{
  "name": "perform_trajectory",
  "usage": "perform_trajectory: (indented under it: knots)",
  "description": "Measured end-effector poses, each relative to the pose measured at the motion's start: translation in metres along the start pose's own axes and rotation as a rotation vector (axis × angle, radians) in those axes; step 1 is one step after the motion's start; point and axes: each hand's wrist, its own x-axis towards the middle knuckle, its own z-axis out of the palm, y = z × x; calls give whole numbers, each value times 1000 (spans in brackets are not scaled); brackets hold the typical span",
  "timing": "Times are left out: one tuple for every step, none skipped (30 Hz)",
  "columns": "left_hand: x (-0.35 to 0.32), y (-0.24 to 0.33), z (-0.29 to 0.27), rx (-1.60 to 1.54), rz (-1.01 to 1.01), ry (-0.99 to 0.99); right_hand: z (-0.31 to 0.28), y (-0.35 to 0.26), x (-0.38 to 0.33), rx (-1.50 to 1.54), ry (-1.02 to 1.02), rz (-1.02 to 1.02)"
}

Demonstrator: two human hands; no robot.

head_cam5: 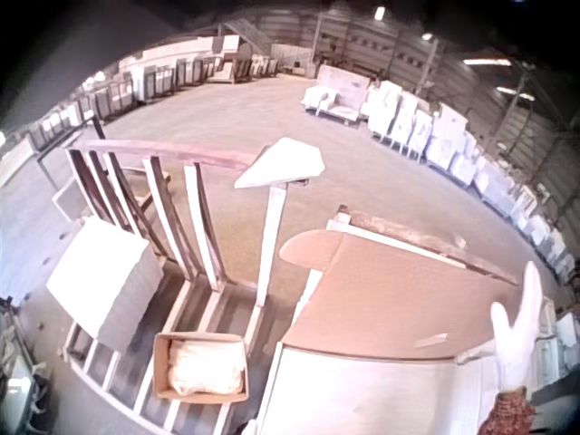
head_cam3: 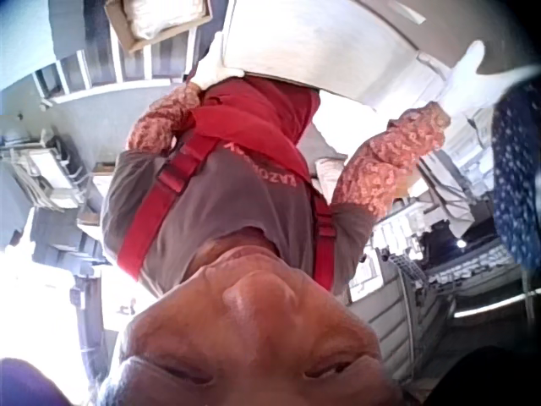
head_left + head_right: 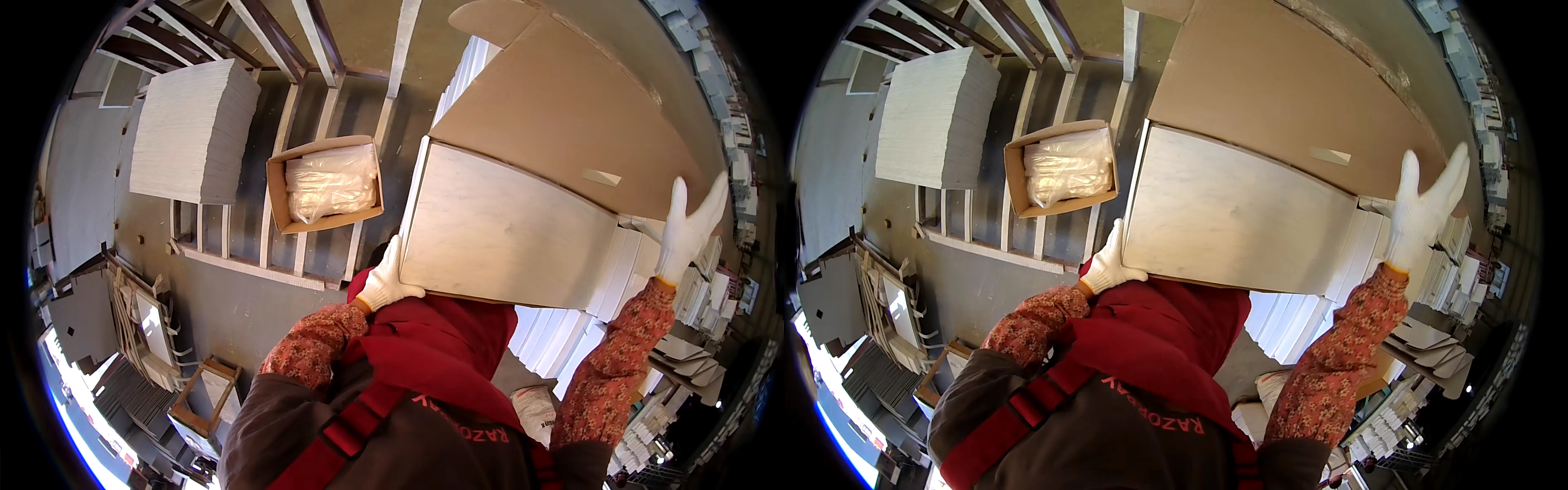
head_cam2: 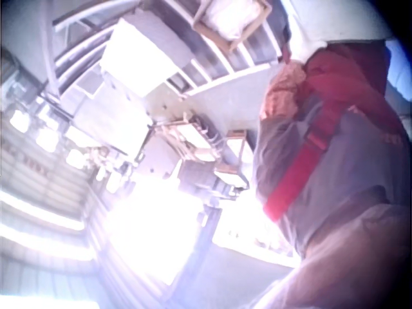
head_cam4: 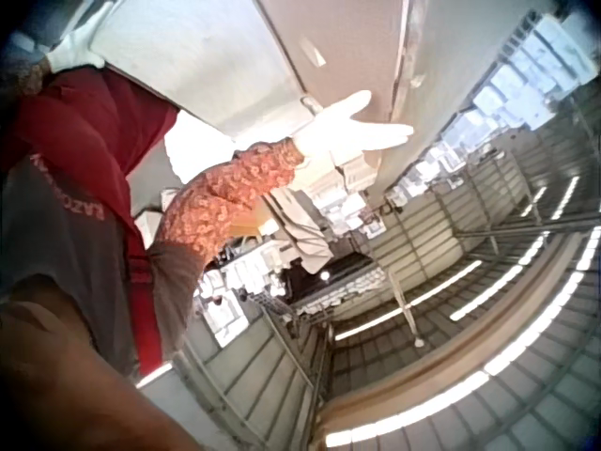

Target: The person unpacks flat-pack furniture components from cardboard boxes, places panels on a workbench, and uses a utility knife to trim edges. They then apply a white filler to the edges of the panels with a putty knife and smooth it by hand.

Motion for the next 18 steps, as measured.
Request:
perform_trajectory:
  knots:
    - [1,-1,3,-4,5,7,-1,-3,30,-29,9,-136]
    - [1,-1,5,-8,1,25,6,7,58,19,-91,-278]
    - [4,2,3,-26,-20,12,12,16,76,143,-260,-269]
    - [6,3,2,-2,3,20,14,17,89,194,-421,-260]
    - [6,6,1,5,-3,22,19,19,96,195,-635,-167]
    - [7,9,-1,14,-9,25,24,23,102,196,-846,-66]
    - [8,-4,8,38,29,88,29,24,109,217,-897,-58]
    - [14,-3,10,-20,37,103,25,28,110,216,-944,-24]
    - [16,-2,11,-6,37,94,15,32,108,214,-991,14]
    - [16,1,10,12,26,92,8,32,103,200,-977,35]
    - [15,-1,8,-8,23,98,14,23,101,212,-971,24]
    - [12,-4,5,-24,19,64,18,19,99,224,-964,15]
    - [10,-7,6,22,73,58,17,20,96,232,-949,-4]
    - [7,-11,6,73,130,57,11,20,93,213,-946,-26]
    - [6,-25,14,141,230,105,4,21,90,195,-943,-47]
    - [7,-22,12,104,178,85,2,22,84,185,-943,-61]
    - [7,-19,11,68,126,63,-1,26,78,192,-931,-84]
    - [8,-15,11,34,74,39,-5,31,71,197,-918,-105]
